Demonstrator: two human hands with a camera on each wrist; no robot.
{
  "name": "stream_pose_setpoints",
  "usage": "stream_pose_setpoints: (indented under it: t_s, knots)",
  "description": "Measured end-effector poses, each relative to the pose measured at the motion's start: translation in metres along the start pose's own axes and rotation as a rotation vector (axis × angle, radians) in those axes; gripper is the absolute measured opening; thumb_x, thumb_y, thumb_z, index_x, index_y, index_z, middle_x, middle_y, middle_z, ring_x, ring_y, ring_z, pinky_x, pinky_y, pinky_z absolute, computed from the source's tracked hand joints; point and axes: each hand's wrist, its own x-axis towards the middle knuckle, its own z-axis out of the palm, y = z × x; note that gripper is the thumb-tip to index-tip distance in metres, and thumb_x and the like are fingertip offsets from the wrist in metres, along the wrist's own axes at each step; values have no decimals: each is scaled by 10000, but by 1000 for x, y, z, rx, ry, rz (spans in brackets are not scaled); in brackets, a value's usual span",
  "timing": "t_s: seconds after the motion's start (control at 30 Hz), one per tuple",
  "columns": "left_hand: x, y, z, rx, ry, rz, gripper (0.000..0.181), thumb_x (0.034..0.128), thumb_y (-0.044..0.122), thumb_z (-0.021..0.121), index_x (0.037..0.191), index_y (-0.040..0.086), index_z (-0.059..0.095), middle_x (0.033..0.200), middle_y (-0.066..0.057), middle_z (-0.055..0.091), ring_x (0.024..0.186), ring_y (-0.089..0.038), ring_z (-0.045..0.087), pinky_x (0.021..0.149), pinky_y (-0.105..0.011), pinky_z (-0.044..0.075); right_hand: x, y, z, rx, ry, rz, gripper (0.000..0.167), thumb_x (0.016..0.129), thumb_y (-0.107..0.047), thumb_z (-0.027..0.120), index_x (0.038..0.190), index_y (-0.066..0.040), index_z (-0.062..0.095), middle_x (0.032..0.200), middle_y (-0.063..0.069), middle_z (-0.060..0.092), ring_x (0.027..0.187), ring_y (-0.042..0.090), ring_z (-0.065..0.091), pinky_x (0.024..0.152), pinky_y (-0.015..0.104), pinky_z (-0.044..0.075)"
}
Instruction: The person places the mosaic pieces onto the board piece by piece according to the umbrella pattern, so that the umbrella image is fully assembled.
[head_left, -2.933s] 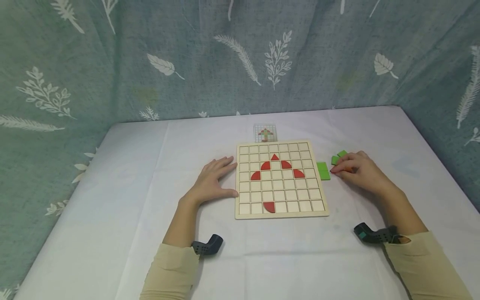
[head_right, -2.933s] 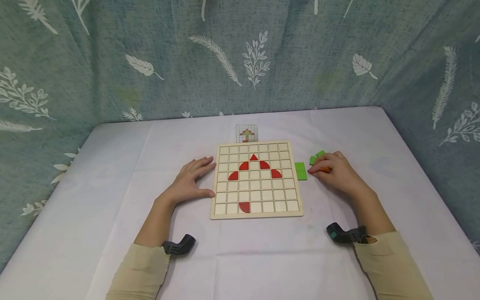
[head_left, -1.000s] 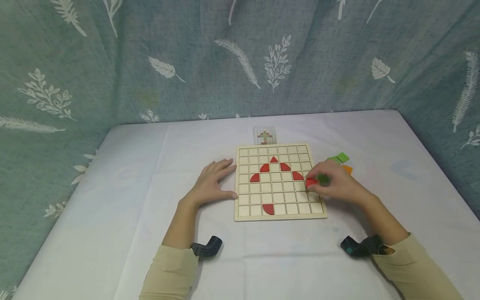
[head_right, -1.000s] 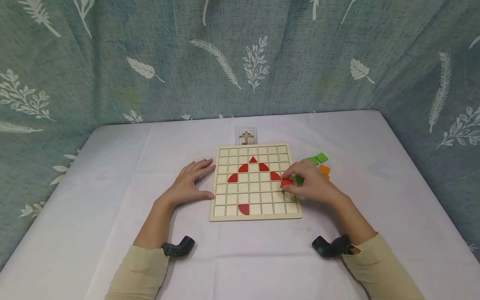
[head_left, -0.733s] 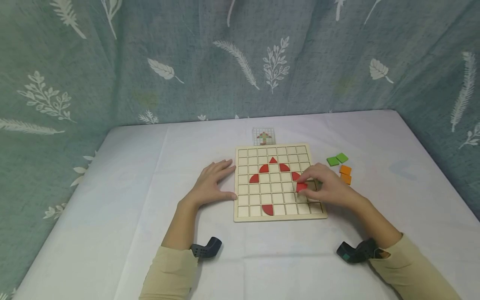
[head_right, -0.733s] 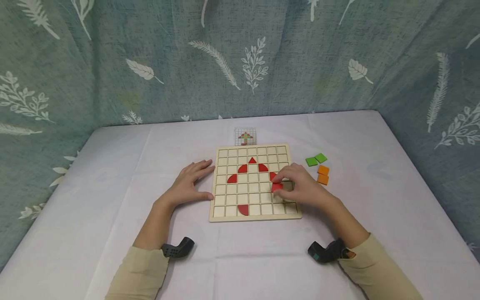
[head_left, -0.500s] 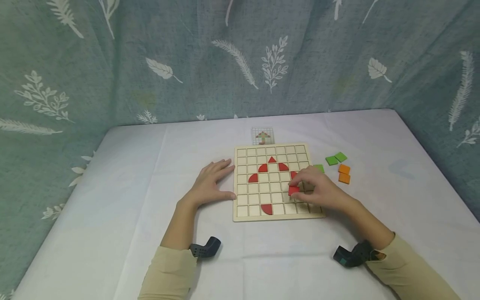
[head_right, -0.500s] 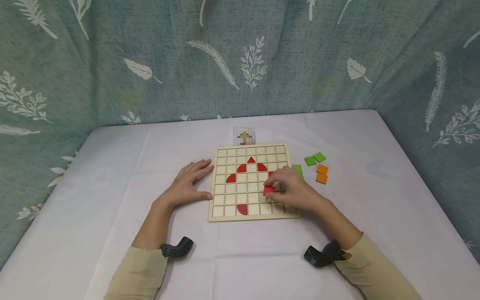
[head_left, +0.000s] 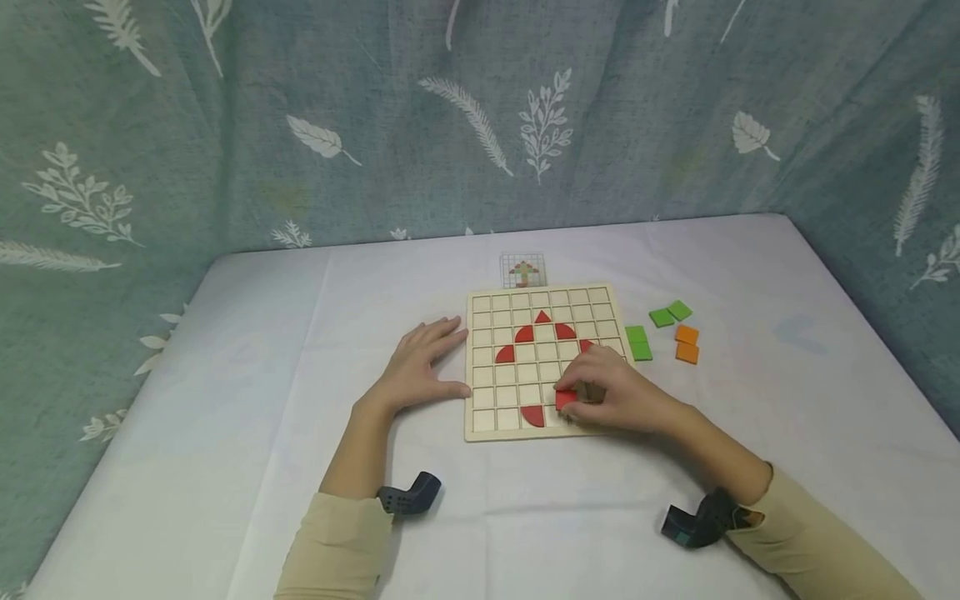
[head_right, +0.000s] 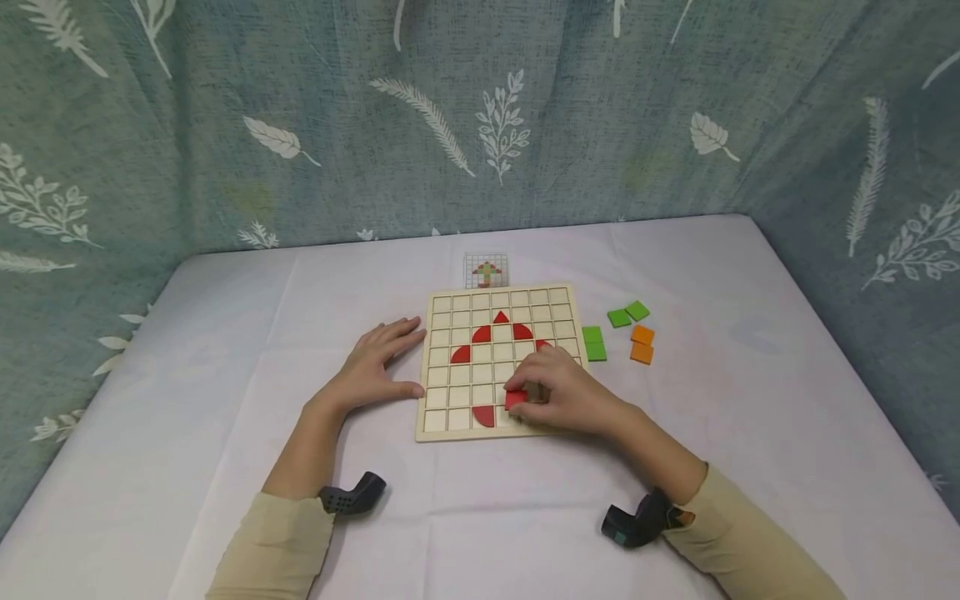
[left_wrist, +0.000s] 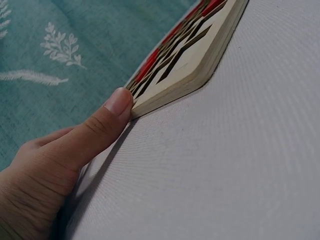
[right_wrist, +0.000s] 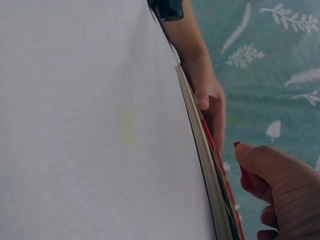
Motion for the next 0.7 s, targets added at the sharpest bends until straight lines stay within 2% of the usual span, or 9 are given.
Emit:
stream_pose_setpoints:
  t_s: [0.27,0.33,0.5,0.57,0.7]
  knots:
    - [0,-1,1,0,-1,0,952,624,601,775,1413,175,457,1533,-3,317,1435,-234,212,1191,-446,99,0,-4,7,-5,0,-36,219,721,-139,804,917,-157,706,896,-90,659,862,81,496,770,276,374]
    - [0,-1,1,3,-2,-1,955,624,609,771,1415,179,455,1534,0,315,1435,-231,211,1191,-445,98,0,-4,8,-11,-9,-37,215,725,-143,803,916,-163,707,902,-95,654,875,79,506,838,312,391]
    - [0,0,1,5,-1,-8,958,618,611,773,1414,182,456,1534,5,316,1436,-229,210,1192,-444,95,0,-5,11,-21,-29,-31,204,731,-160,798,913,-183,708,918,-115,645,911,72,521,866,312,400]
    - [0,0,1,3,-2,-13,955,617,603,778,1413,183,458,1533,6,317,1436,-227,211,1192,-440,95,0,-5,12,-23,-33,-27,204,729,-161,797,912,-181,709,923,-116,647,913,75,516,809,273,392]
    - [0,0,1,4,-1,-23,954,615,593,784,1412,181,459,1533,5,318,1436,-230,212,1193,-441,97,0,-4,14,-38,-52,-25,205,738,-168,792,928,-181,714,935,-117,649,922,75,514,813,274,399]
